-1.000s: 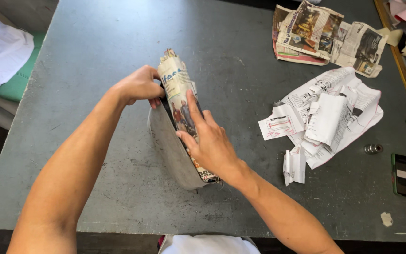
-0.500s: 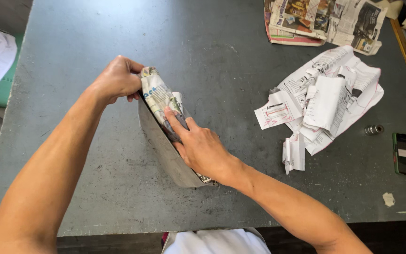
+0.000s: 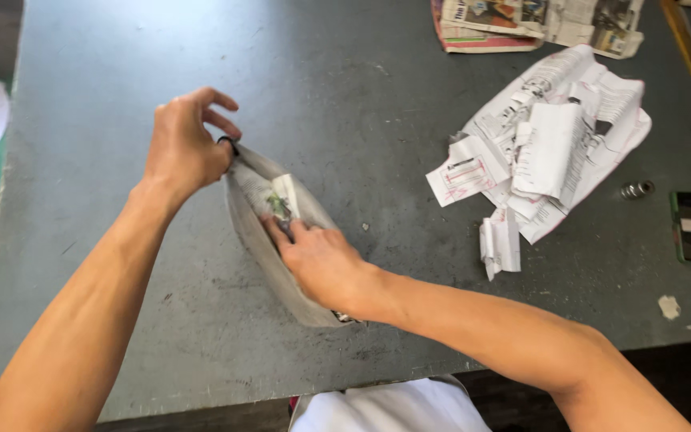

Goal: The person folds multiple newspaper sheets on a gray workbench, aligns edges, and rolls them into tight cylinders. The person then places the rolled newspapers into a gray fabric pouch and closes it. The person briefly handles a smartphone and an orange cable before the clip ends.

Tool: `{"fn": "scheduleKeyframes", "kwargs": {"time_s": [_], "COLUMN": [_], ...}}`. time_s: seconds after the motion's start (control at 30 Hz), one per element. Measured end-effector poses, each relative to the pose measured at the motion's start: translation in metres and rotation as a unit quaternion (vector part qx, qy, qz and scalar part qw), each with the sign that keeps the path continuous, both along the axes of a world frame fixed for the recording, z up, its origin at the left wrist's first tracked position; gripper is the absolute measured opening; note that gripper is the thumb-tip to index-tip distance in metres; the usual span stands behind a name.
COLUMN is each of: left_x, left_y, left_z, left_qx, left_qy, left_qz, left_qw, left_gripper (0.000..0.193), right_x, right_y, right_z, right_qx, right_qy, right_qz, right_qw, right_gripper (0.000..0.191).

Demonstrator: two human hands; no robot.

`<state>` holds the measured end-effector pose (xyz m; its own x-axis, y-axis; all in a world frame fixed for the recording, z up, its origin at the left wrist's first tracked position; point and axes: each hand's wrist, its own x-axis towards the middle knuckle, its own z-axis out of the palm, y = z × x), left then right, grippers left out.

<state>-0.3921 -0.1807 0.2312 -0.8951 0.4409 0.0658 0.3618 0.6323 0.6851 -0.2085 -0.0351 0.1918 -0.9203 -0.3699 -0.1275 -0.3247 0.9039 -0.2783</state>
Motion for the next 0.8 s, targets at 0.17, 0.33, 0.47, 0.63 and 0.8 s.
{"fn": "scheduleKeyframes", "kwargs": {"time_s": [0.17,0.33,0.47,0.63,0.8], "left_x": [0.019,0.102,0.144,0.152,0.155], "left_y": [-0.001,0.001,0.000,-0.008,-0.018], "left_z": [-0.002,-0.003,-0.018,-0.031,-0.038], "left_qx": [-0.011,0.080,0.065,0.111,0.061], "left_qy": [0.079,0.245,0.094,0.131,0.194], "left_qz": [0.004,-0.028,-0.016,-0.043,-0.047], "left_qw": [0.997,0.966,0.993,0.984,0.978], "left_gripper": [0.036,0.021,0.037,0.042,0.027], "right_x": [-0.007,0.000,0.012,0.008,0.002], "right_y": [-0.014,-0.009,0.005,0.030,0.046], "right_z": [-0.005,0.000,0.009,0.025,0.027], "right_qx": [-0.008,-0.035,-0.126,-0.335,-0.172], "right_qy": [-0.040,-0.061,0.124,-0.052,-0.017], "right_qz": [-0.016,-0.022,0.008,-0.164,-0.168], "right_qw": [0.999,0.997,0.984,0.926,0.971], "right_gripper": [0.090,0.064,0.061,0.048,0.061]}}
